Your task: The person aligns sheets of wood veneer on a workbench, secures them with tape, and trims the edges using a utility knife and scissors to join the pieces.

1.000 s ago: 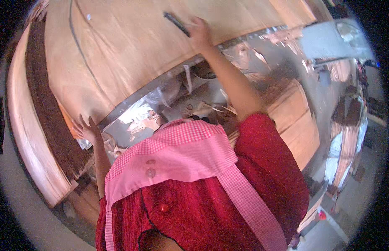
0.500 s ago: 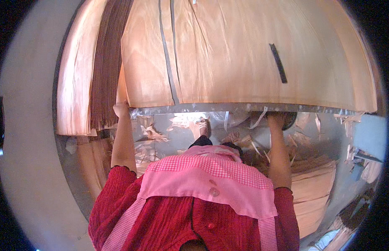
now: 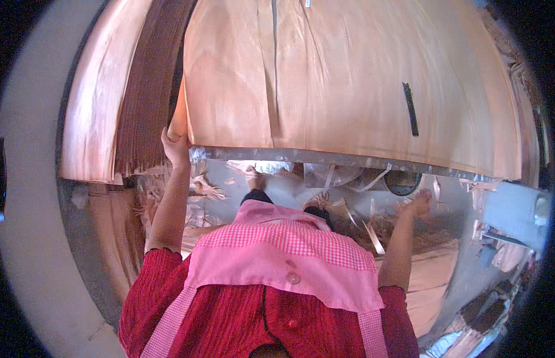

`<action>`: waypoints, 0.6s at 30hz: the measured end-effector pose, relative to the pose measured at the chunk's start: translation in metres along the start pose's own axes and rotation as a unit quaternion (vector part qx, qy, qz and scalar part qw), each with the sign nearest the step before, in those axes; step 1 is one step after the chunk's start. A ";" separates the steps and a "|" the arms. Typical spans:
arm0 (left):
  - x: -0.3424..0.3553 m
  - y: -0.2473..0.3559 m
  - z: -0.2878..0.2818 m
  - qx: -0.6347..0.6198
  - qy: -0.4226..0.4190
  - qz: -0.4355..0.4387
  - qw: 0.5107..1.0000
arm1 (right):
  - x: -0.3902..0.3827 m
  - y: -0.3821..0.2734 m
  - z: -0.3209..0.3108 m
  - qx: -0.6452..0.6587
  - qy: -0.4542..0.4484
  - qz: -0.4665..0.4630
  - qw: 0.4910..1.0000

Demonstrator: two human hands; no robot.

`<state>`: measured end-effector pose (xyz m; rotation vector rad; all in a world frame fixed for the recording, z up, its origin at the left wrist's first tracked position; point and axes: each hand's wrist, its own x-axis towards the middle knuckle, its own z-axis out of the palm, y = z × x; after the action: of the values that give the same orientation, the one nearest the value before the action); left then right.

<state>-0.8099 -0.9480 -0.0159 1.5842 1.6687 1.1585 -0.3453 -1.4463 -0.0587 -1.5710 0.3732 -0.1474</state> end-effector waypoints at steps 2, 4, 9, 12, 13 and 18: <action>-0.011 0.040 0.005 -0.132 -0.057 -0.139 0.980 | -0.011 -0.032 -0.009 -0.058 0.019 -0.068 0.996; -0.007 -0.003 0.003 -0.070 -0.029 -0.006 0.997 | -0.091 -0.084 0.069 0.010 -0.149 -0.154 0.977; -0.010 0.018 -0.005 -0.089 -0.090 -0.028 0.991 | -0.370 -0.118 0.296 -0.088 -0.558 -0.218 0.796; -0.004 0.007 -0.005 -0.178 -0.170 -0.140 0.959 | -0.491 -0.097 0.404 -0.062 -0.692 -0.304 0.652; -0.001 0.019 -0.009 -0.231 -0.207 -0.195 0.930 | -0.488 -0.079 0.437 -0.130 -0.633 -0.533 0.547; 0.028 -0.009 -0.046 -0.291 -0.256 -0.365 0.847 | -0.498 -0.024 0.465 -0.329 -0.569 -0.565 0.499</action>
<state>-0.8575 -0.9298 0.0023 0.6670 1.2019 0.6485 -0.6578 -0.8448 0.0139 -2.0140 -1.9414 0.0928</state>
